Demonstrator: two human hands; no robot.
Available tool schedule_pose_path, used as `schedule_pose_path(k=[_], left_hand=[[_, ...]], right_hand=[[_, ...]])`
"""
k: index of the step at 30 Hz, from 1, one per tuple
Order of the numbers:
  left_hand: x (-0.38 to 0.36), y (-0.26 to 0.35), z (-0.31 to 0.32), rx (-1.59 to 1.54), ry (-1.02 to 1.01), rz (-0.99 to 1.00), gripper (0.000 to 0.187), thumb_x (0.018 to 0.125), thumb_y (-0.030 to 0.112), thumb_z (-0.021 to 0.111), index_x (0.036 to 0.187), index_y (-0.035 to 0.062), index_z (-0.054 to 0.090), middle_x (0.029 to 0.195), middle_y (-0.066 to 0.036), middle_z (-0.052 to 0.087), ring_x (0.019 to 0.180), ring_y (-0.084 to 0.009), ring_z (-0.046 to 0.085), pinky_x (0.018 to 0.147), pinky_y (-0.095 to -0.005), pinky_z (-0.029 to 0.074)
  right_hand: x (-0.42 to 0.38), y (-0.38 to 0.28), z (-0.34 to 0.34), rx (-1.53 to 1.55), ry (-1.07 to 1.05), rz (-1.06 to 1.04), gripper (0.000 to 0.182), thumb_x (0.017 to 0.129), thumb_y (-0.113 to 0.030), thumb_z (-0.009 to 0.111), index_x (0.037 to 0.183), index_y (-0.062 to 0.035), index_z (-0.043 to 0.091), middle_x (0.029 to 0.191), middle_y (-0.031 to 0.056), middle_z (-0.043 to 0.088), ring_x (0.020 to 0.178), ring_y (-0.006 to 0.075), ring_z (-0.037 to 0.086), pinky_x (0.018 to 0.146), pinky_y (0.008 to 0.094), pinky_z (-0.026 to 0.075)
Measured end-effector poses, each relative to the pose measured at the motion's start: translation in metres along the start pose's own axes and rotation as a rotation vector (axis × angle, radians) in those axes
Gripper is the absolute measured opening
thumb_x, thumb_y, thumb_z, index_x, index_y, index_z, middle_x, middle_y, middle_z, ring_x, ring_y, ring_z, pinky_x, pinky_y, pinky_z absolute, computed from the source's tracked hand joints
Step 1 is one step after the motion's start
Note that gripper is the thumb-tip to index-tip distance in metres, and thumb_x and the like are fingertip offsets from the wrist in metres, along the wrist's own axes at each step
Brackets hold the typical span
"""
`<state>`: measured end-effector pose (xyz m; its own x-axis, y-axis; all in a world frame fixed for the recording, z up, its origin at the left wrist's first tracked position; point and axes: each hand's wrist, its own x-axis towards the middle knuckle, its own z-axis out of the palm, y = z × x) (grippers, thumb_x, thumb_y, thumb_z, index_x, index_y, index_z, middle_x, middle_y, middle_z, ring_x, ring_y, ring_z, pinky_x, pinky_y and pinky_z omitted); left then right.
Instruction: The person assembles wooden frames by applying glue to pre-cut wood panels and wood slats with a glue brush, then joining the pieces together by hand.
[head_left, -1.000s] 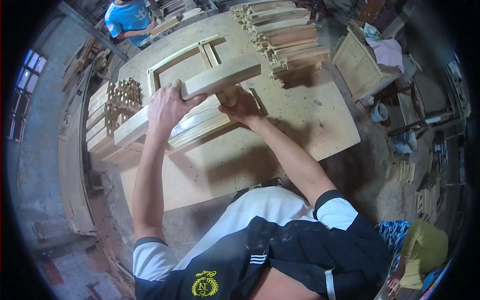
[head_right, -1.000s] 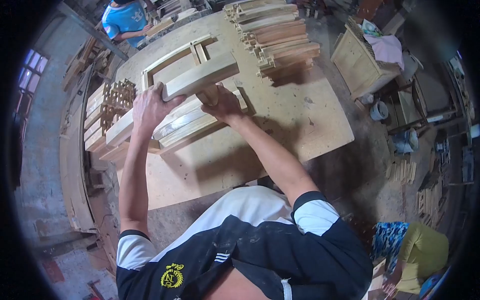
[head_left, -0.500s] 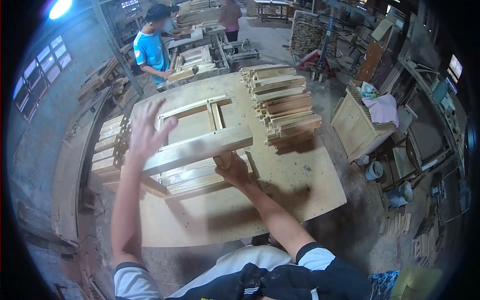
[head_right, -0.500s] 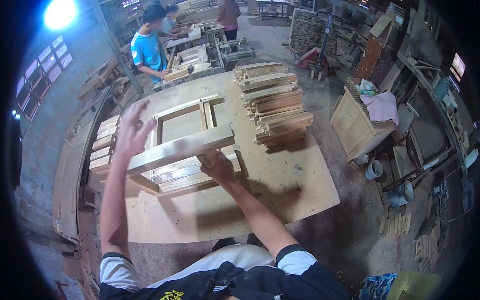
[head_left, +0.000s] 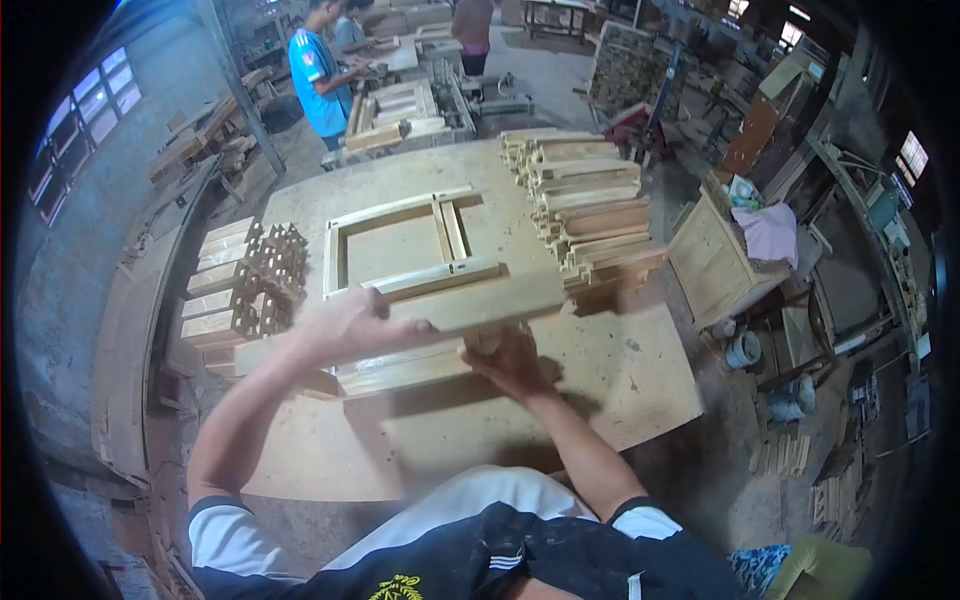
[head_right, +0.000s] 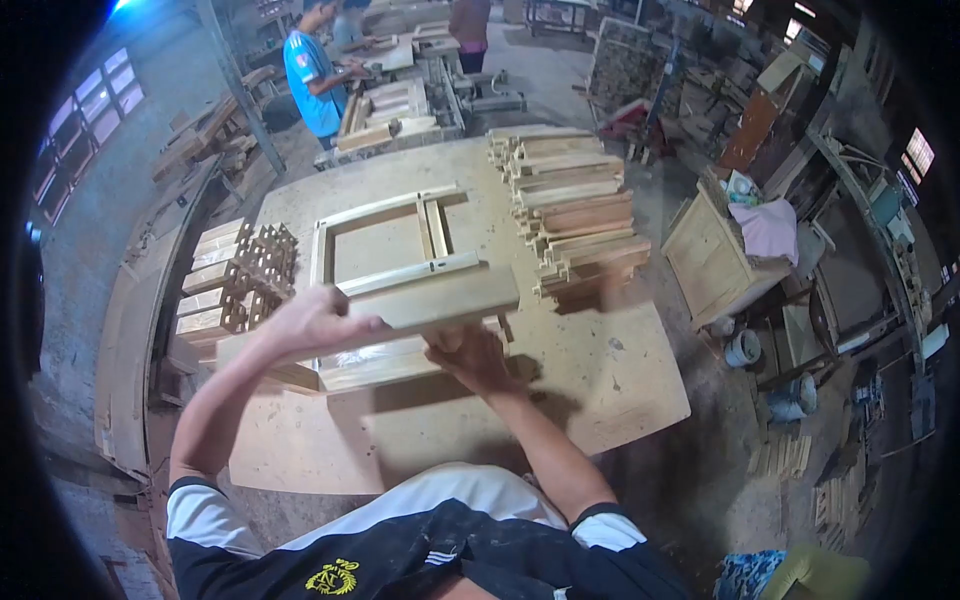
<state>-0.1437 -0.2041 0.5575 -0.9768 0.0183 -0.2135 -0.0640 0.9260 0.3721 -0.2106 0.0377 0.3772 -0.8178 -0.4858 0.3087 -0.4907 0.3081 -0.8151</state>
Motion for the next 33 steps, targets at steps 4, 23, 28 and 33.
schedule_pose_path(k=[4, 23, 28, 33], left_hand=[[0.019, -0.006, -0.069, -0.062, 0.118, -0.033, 0.092, 0.078, 0.078, 0.064, 0.084, -0.0132, 0.071, 0.062, -0.019, 0.065, 0.057, -0.0283, 0.065, 0.056, -0.0417, 0.052], [0.291, -0.256, 0.152, 0.370, 0.644, 0.241, 0.076, 0.067, 0.054, 0.082, 0.121, 0.0047, 0.060, 0.117, -0.016, 0.060, 0.112, -0.0318, 0.056, 0.097, -0.0488, 0.040], [0.212, -0.170, 0.210, 0.096, 0.337, 0.240, 0.111, 0.057, 0.061, 0.085, 0.142, 0.0001, 0.045, 0.125, -0.021, 0.055, 0.121, -0.0390, 0.050, 0.109, -0.0539, 0.034], [0.174, -0.139, 0.240, 0.127, 0.144, 0.026, 0.111, 0.059, 0.057, 0.085, 0.144, 0.0002, 0.043, 0.123, -0.020, 0.056, 0.118, -0.0374, 0.052, 0.106, -0.0524, 0.036]], right_hand=[[0.096, -0.024, 0.002, -0.097, 0.050, 0.071, 0.056, 0.075, -0.046, 0.082, 0.104, 0.0007, 0.070, 0.102, 0.0211, 0.071, 0.099, 0.0372, 0.068, 0.090, 0.0472, 0.052], [0.144, 0.235, -0.102, 0.407, 0.951, 0.808, 0.044, 0.088, -0.044, 0.074, 0.102, -0.0039, 0.062, 0.085, 0.0084, 0.064, 0.063, 0.0150, 0.064, 0.053, 0.0283, 0.054], [0.173, 0.228, -0.109, 0.164, 0.825, 0.815, 0.046, 0.079, -0.042, 0.082, 0.093, -0.0032, 0.062, 0.075, 0.0073, 0.063, 0.051, 0.0149, 0.061, 0.042, 0.0280, 0.050], [0.152, 0.249, -0.118, 0.516, 0.904, 0.941, 0.030, 0.079, -0.027, 0.081, 0.084, -0.0046, 0.062, 0.068, 0.0060, 0.062, 0.045, 0.0153, 0.058, 0.038, 0.0295, 0.048]])
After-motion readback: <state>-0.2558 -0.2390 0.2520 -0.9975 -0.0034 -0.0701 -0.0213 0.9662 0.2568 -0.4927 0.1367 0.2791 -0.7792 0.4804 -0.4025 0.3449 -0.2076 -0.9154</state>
